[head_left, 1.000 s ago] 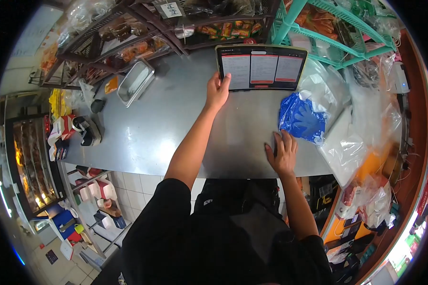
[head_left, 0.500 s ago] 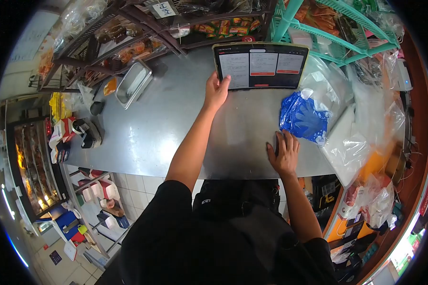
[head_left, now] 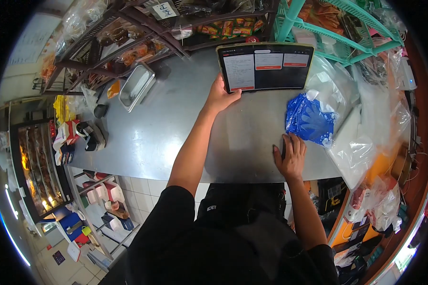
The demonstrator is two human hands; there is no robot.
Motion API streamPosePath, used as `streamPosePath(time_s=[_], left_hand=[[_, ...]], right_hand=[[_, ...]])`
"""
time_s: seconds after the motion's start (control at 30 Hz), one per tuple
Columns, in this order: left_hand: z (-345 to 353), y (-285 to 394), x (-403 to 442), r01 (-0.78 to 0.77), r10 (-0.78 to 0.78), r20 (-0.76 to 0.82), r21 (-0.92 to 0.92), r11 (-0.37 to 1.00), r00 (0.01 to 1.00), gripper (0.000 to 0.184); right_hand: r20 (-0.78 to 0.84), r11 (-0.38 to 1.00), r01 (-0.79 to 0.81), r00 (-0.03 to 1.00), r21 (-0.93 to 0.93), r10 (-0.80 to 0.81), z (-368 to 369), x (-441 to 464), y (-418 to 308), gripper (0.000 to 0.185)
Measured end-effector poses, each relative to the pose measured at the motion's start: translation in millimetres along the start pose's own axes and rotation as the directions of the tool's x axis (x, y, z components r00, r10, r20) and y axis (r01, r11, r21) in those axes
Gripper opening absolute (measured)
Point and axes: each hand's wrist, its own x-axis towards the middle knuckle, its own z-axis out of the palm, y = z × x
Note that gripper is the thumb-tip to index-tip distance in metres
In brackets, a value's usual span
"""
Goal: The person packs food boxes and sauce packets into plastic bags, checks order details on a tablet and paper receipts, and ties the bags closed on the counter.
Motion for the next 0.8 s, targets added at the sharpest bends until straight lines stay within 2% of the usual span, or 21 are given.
streamPosePath(time_s=[0.17,0.27,0.37,0.57,0.8], left_hand=[[2.7,-3.4,1.0,-0.056,0.06,-0.04,0.101,0.993,0.997,0.065],[3.1,-1.0,1.1,-0.016,0.023,-0.047,0.142,0.99,0.999,0.066],[5.2,3.3,-0.4,-0.07,0.073,-0.028,0.107,0.992,0.997,0.066],[5.2,-2.3,0.2,-0.078,0.083,-0.055,0.1,0.992,0.995,0.067],[5.6,-0.9,0.3,-0.028,0.033,-0.06,0.08,0.996,0.998,0.066]], right_hand=[[-0.01,1.0,-0.001,1.0,-0.002,0.001,0.4,0.1,-0.4,0.045],[-0.002,1.0,-0.007,1.0,0.001,0.007,0.9,0.0,0.3,0.045],[-0.008,1.0,-0.009,1.0,0.001,0.009,1.8,-0.6,0.9,0.044],[-0.014,1.0,-0.015,1.0,0.008,0.015,3.2,-1.6,2.0,0.044],[-0.015,1.0,-0.018,1.0,0.007,0.018,2.0,-0.8,1.2,0.042]])
